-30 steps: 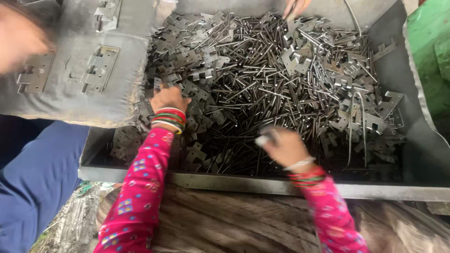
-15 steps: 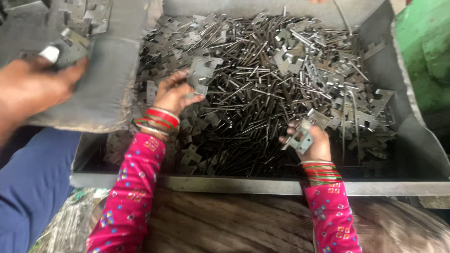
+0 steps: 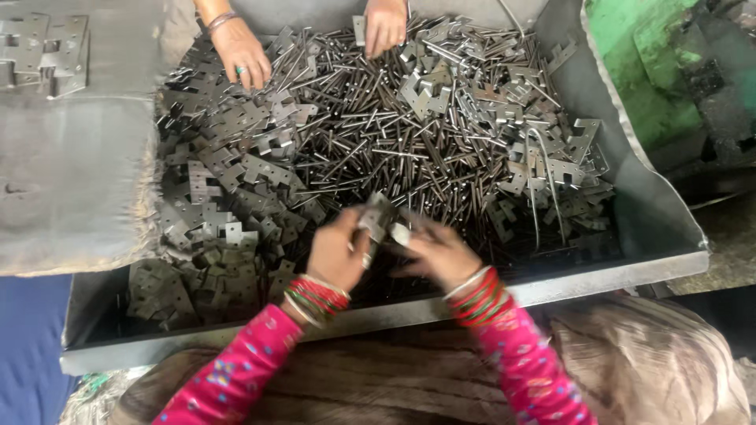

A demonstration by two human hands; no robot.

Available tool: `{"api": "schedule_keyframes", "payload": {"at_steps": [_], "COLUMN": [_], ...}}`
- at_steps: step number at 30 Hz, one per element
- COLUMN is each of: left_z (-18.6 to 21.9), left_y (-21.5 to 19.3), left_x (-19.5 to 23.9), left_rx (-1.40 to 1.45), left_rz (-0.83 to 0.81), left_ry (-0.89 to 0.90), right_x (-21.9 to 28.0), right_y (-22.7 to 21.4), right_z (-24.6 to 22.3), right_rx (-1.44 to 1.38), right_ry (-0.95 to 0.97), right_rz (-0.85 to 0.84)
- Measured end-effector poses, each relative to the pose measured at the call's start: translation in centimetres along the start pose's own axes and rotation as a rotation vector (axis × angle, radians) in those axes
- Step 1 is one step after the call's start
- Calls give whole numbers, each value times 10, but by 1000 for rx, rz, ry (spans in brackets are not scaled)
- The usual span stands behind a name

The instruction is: The person picks up metal hinge plates and long metal pins from a large bin and fits the pins into the hinges by hand. The person then places the partially assembled hinges onto a small metal plate for further processing.

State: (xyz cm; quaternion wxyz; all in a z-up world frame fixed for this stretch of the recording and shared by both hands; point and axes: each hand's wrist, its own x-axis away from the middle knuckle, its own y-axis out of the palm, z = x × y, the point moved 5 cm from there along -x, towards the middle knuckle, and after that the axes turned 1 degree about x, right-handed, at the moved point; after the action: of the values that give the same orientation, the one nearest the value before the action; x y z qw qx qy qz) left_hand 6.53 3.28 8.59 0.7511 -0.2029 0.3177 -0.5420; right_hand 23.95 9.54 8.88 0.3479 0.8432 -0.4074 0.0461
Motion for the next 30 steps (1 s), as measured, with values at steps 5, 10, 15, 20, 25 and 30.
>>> {"api": "schedule_keyframes", "payload": {"at_steps": [5, 10, 15, 20, 25, 30], "left_z": [-68, -32, 21, 10, -80, -117], "left_y": [-11, -39, -91, -164, -260, -295], "left_x": [-24, -27, -24, -34, -31, -15], "left_rx": [872, 688, 181, -670, -1199, -1206], "left_rz": [76, 150, 290, 426, 659, 760], "left_ry": [-407, 17, 206, 122, -187, -329], "right_x": [-10, -79, -92, -94, -80, -54], "right_y": [-115, -286, -332, -336, -313, -273], "right_z": [-91, -88, -85, -82, -90, -98], "right_rx": [1711, 1917, 1777, 1838, 2001, 1966], "right_ry": [-294, 135, 27, 236, 458, 415], "right_rz": [547, 454, 169, 293, 375, 533]}}
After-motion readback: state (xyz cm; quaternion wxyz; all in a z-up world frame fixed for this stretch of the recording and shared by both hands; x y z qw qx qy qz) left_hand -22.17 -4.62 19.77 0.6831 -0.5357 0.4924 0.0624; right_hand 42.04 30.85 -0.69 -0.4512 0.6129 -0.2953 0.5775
